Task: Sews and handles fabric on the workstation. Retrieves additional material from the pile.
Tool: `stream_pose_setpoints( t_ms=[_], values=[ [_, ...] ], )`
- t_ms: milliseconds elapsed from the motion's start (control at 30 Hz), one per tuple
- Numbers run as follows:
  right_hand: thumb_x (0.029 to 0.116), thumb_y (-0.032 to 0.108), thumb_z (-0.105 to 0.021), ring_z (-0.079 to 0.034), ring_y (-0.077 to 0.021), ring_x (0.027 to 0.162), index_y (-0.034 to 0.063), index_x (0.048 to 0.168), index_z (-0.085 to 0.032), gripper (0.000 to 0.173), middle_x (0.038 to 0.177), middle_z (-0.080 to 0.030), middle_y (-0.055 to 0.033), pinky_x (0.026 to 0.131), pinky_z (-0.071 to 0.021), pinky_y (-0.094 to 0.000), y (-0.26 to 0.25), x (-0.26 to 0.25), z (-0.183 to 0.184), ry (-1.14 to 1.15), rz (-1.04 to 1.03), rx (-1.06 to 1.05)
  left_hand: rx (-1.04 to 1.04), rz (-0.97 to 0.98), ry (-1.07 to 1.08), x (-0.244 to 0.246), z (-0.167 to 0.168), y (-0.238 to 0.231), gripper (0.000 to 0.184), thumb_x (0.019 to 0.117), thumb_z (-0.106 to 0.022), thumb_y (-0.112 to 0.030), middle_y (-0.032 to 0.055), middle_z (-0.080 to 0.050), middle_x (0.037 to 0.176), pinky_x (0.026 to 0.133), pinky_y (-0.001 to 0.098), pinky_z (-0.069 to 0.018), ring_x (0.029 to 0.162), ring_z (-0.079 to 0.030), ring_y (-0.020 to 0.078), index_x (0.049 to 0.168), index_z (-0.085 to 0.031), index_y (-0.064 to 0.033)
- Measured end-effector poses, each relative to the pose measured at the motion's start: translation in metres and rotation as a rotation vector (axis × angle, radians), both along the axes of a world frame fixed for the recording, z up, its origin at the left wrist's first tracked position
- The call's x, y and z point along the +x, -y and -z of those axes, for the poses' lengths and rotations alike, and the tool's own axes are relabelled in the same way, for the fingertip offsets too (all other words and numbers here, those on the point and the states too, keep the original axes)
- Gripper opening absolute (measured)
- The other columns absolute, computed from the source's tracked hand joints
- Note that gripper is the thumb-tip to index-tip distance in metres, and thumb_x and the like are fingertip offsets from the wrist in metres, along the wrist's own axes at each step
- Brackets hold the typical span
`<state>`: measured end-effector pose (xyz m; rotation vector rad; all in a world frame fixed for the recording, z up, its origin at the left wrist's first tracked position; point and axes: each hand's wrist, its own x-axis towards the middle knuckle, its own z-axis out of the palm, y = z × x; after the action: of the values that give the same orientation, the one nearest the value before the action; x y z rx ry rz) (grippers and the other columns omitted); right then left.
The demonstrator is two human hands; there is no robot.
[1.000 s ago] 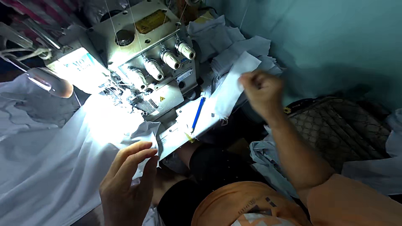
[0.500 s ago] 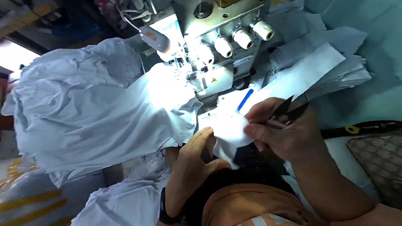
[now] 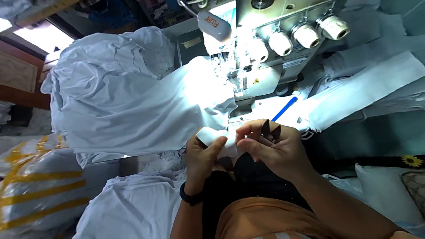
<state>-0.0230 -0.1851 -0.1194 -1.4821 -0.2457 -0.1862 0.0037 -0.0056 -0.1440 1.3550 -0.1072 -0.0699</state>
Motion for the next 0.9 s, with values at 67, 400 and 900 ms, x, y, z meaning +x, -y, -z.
stream_pose_setpoints(
  t_ms=[67, 400, 900],
  values=[
    [0.0936, 0.024, -0.075, -0.052, 0.0069, 0.066, 0.0089, 0.096, -0.067, 0.017, 0.079, -0.061, 0.0083, 0.058, -0.0453, -0.0079, -0.004, 0.0, 0.009, 0.068, -0.041, -0.044, -0.06, 0.003, 0.095, -0.002, 0.001, 0.003, 0.014, 0.0833, -0.084, -0.021, -0.0093, -0.075, 0.083, 0.067, 0.0216, -0.0612, 0.072, -0.07, -0.0002, 0.095, -0.077, -0.0248],
    [0.1004, 0.017, -0.063, -0.053, -0.001, 0.07, 0.0018, 0.083, -0.06, 0.023, 0.078, -0.055, -0.0023, 0.061, -0.0447, -0.0122, -0.016, 0.011, 0.025, 0.269, -0.092, -0.33, 0.064, 0.08, 0.214, 0.007, -0.002, -0.002, 0.023, 0.0781, -0.087, -0.021, -0.0158, -0.07, 0.078, 0.058, 0.014, -0.0549, 0.065, -0.063, -0.0074, 0.093, -0.071, -0.0251],
    [0.0916, 0.031, -0.076, -0.06, 0.0068, 0.065, 0.0151, 0.102, -0.068, 0.021, 0.081, -0.068, 0.0119, 0.053, -0.0503, -0.0083, 0.039, 0.019, -0.028, 0.043, -0.595, 0.141, -0.311, 1.331, 0.091, 0.023, -0.044, -0.017, 0.024, 0.0984, -0.067, -0.025, 0.0028, -0.071, 0.094, 0.083, 0.019, -0.0546, 0.091, -0.067, 0.0005, 0.097, -0.065, -0.0007]
  ],
)
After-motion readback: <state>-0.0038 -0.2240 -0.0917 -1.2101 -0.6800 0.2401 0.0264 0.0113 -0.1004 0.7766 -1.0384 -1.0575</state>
